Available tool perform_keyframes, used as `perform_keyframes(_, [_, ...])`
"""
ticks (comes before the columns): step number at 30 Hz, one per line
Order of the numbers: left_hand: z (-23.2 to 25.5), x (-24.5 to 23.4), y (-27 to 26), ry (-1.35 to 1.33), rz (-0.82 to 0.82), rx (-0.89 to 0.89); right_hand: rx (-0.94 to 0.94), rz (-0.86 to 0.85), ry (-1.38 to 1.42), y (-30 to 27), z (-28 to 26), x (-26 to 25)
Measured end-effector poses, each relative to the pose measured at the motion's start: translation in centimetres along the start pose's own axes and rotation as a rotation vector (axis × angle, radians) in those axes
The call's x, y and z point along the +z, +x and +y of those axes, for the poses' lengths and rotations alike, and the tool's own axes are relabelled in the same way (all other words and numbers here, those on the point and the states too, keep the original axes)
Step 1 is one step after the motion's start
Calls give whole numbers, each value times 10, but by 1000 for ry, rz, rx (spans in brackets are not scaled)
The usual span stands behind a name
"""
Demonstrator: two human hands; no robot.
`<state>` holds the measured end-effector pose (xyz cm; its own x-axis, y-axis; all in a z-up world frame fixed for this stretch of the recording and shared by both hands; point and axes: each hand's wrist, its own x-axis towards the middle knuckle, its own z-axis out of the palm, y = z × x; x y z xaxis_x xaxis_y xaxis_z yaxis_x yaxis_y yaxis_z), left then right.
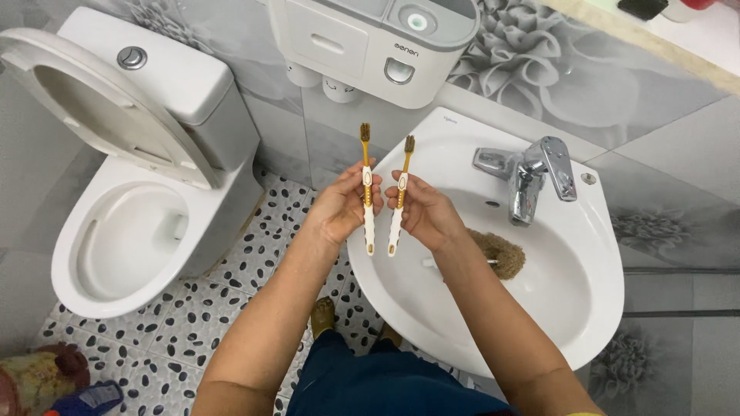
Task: The person is cleaning toothbrushes and a toothbrush holder in a bathroom sink using water and a sponge.
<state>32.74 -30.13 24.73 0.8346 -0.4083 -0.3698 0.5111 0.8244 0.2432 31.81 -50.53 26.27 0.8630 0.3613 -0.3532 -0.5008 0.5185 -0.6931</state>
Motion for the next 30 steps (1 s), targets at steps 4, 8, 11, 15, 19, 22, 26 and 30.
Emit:
perform_keyframes(4, [7, -1, 0, -1, 11, -17, 21, -11, 77, 3, 1, 1])
perform_keyframes(8, [12, -1, -3, -11, 7, -27, -8, -54, 133, 4, 4, 5])
perform_keyframes(11, [16, 2, -6, 6, 3, -30, -39, -88, 170, 3, 5, 9])
perform_keyframes(15, [20, 4, -9, 26, -3, -38, -48, -130, 226, 2, 7, 15])
perform_keyframes(19, [23, 2, -10, 17, -2, -39, -52, -134, 226, 3, 11, 21])
perform_keyframes(22, [26, 2, -11, 14, -6, -34, -70, -106, 206, 4, 14, 24])
perform_keyframes(26, [30, 1, -11, 17, -23, -45, -70, -114, 202, 3, 13, 28])
perform_keyframes(30, [34, 2, -12, 18, -27, -55, -70, -118, 192, 5, 16, 29])
